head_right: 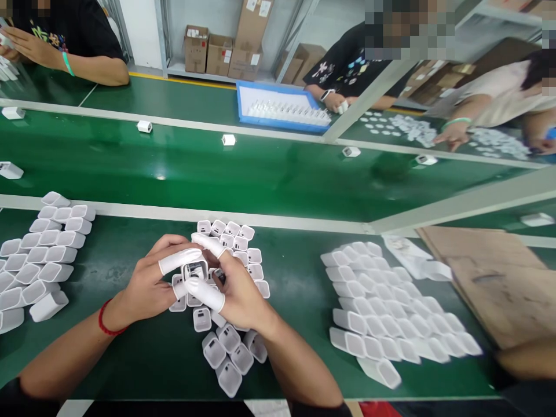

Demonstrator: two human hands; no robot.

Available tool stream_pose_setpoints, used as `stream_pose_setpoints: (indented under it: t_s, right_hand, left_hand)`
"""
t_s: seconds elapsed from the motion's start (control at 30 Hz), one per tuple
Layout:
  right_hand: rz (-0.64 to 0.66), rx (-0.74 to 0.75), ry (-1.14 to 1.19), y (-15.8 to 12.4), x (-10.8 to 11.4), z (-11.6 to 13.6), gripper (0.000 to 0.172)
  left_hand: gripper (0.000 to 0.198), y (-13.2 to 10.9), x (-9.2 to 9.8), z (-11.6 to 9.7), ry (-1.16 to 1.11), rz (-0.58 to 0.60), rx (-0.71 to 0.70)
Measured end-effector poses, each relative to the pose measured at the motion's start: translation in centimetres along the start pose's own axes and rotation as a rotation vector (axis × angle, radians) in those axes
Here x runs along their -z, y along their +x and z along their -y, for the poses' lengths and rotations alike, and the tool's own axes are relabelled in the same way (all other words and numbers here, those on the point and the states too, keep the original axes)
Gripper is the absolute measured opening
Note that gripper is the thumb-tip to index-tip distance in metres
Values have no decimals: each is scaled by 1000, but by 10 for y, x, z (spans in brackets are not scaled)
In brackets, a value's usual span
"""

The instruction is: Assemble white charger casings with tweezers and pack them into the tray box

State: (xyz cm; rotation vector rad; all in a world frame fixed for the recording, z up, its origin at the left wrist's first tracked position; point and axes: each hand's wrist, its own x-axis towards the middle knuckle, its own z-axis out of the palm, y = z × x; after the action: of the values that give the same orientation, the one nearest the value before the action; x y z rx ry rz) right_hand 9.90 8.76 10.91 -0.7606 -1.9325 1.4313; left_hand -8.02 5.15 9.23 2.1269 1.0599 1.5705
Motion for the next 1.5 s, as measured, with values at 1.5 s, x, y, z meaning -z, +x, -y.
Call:
stream_pose_setpoints:
  t_s: [1.5]
  right_hand:
    - [-247,-30,38,2,3,0,31]
  left_hand:
    - [41,0,0,-2,-113,-36,91]
